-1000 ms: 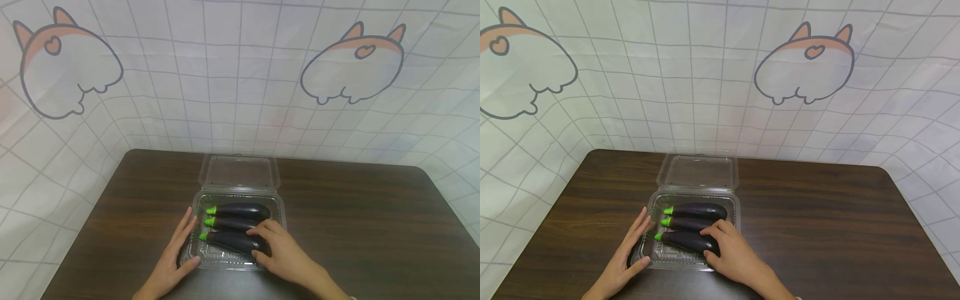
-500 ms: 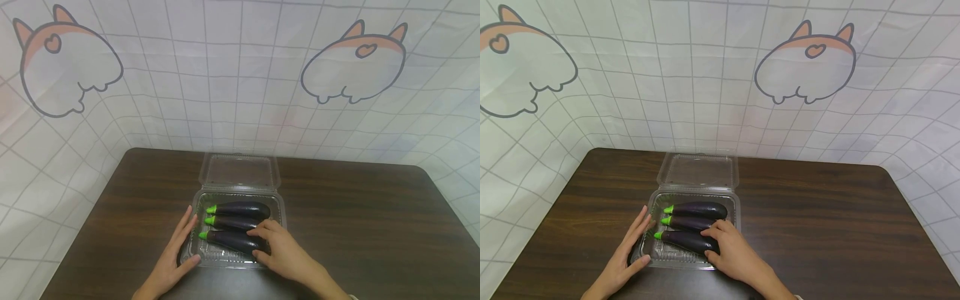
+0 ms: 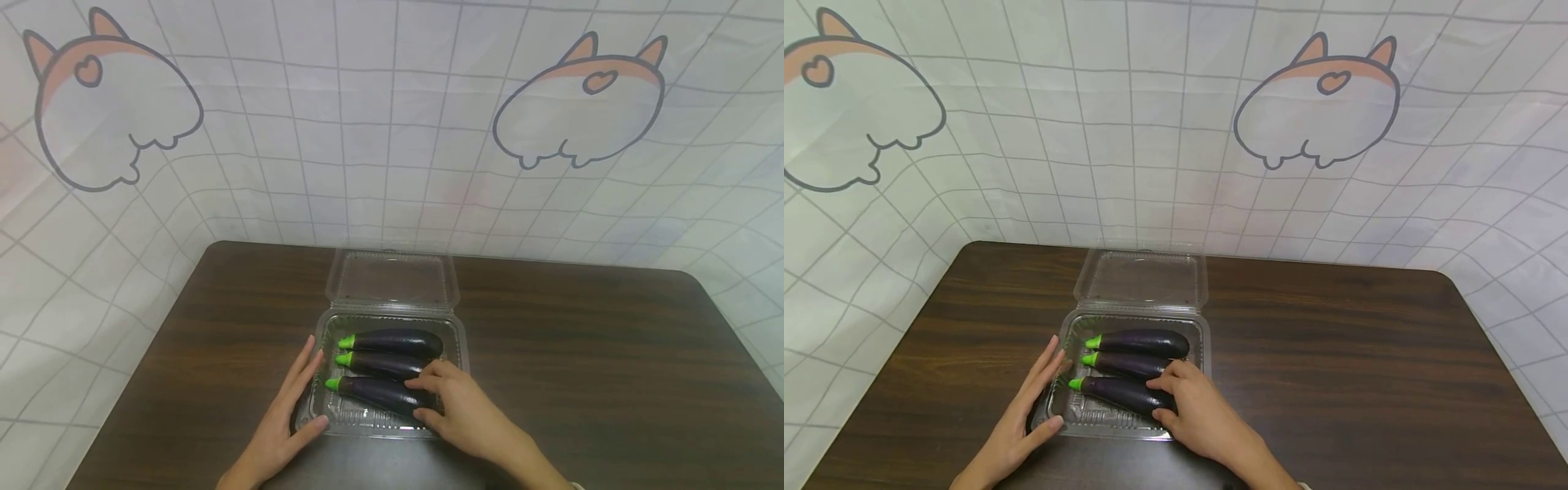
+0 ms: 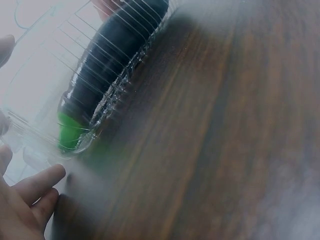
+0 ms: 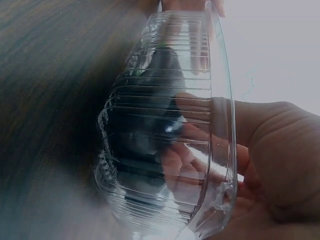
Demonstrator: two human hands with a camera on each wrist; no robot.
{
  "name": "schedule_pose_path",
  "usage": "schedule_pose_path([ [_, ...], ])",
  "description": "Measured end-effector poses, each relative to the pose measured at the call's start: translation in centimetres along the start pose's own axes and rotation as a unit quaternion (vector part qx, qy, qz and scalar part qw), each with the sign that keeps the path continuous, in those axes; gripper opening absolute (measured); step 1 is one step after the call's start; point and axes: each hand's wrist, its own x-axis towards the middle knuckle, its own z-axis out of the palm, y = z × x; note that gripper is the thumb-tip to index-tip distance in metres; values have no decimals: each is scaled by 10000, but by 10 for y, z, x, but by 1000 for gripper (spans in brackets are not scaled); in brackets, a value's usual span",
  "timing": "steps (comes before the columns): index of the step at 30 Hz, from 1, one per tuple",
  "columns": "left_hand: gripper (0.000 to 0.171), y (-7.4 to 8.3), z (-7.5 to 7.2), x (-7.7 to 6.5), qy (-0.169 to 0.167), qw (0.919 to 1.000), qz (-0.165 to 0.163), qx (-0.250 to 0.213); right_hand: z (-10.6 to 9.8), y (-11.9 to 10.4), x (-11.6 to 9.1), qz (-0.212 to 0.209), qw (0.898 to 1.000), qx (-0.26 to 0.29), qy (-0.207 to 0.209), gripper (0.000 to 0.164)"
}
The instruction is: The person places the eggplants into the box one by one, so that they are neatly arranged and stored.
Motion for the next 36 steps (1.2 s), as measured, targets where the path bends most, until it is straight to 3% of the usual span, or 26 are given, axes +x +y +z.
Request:
schedule_pose_path([
  [19,81,-2,-1,-1,10,10000,45,22,-1,-3,1,8,9997,-144,-189,42],
  [26,80,1,-2,0,92,9998,-7,-195,-3,-3,0,-114,9995,-235,-160,45],
  [33,67,12,-9,5,505,9921,-301,-1110,-12,6,2,-273,9986,150,427,41],
  [36,63,15,-15,10,659,9899,-274,-1224,-22,14,4,-258,9971,207,682,41],
])
